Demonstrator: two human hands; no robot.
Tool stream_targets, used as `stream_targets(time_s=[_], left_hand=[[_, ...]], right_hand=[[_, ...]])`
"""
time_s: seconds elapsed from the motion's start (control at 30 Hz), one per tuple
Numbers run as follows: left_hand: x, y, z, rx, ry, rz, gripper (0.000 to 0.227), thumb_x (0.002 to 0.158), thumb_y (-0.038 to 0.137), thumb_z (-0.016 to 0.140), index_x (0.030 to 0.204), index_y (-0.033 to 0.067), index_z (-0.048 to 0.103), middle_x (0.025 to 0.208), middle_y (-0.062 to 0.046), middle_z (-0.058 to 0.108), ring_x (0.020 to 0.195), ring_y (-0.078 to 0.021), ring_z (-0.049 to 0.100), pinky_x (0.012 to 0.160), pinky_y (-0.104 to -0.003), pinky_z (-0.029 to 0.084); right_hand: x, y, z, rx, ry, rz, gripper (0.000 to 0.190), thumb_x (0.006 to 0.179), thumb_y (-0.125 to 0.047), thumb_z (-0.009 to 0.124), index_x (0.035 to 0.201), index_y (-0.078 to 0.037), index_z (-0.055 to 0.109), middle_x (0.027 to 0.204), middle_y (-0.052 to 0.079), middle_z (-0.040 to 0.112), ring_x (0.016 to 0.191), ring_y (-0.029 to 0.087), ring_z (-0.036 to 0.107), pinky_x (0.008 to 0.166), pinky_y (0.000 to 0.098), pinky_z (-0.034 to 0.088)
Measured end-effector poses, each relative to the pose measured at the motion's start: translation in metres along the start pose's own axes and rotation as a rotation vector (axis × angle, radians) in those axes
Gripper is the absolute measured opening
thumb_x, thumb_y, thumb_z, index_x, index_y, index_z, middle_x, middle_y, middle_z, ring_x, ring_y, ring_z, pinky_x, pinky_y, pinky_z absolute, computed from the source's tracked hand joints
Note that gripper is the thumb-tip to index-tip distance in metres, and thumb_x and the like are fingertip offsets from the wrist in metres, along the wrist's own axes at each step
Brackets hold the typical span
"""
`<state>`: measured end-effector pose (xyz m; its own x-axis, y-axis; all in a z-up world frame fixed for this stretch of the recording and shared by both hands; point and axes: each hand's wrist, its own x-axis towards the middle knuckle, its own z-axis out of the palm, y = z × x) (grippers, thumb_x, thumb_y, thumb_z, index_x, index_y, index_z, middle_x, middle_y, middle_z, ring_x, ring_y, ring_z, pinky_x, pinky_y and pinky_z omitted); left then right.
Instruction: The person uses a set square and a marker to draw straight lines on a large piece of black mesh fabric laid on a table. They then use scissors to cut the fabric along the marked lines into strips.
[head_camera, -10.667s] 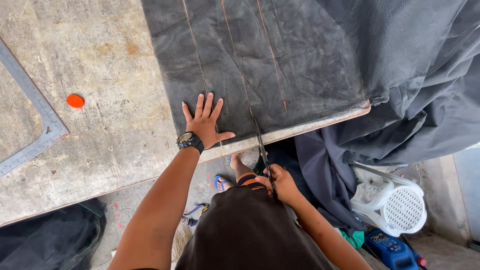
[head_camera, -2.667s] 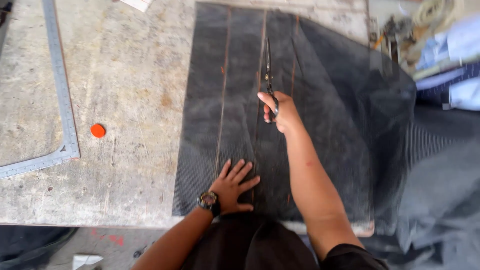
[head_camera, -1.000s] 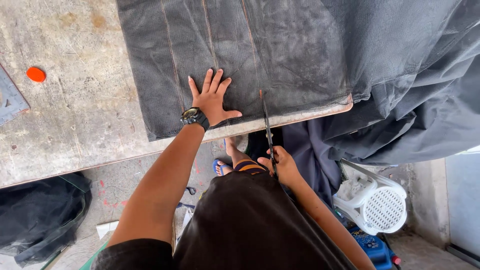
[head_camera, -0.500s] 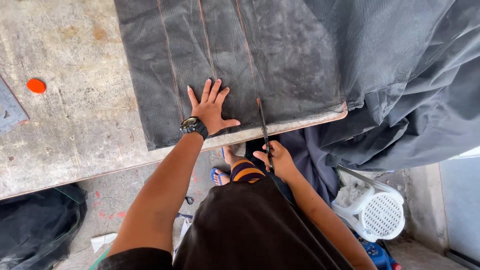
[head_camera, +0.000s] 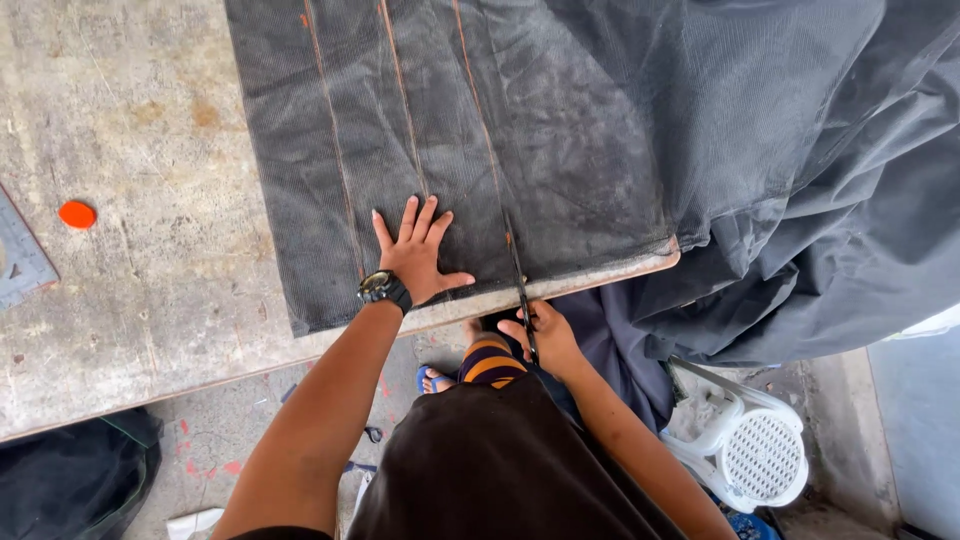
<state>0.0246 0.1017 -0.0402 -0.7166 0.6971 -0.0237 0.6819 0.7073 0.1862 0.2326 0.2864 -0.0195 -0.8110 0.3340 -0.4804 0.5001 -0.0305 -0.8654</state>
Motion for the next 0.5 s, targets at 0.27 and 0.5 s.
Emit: stream_targets(time_s=[0.27, 0.5], left_hand=[[0.009, 0.024, 0.003, 0.058, 0.478, 0.009, 0.072, 0.093, 0.076, 0.051, 0.127, 0.0134, 0.061, 0.150, -0.015, 0.052, 0.146, -0.0358, 0.041, 0.112, -0.078, 0.019], [0.054, 0.042, 0.038, 0.079, 0.532, 0.042, 0.064, 0.104, 0.056, 0.043, 0.157, 0.0192, 0.044, 0.164, -0.009, 0.037, 0.153, -0.0311, 0.027, 0.123, -0.061, 0.014]], right_hand=[[-0.005, 0.002, -0.002, 0.064, 0.012, 0.065, 0.039, 0.081, -0.019, 0.089, 0.100, 0.003, 0.063, 0.054, 0.014, 0.060, 0.038, 0.019, 0.061, 0.036, 0.0268, 0.048], [-0.009, -0.021, -0.007, 0.022, 0.003, 0.125, 0.043, 0.081, -0.020, 0.090, 0.102, 0.005, 0.063, 0.055, 0.014, 0.061, 0.040, 0.021, 0.062, 0.041, 0.0283, 0.048]])
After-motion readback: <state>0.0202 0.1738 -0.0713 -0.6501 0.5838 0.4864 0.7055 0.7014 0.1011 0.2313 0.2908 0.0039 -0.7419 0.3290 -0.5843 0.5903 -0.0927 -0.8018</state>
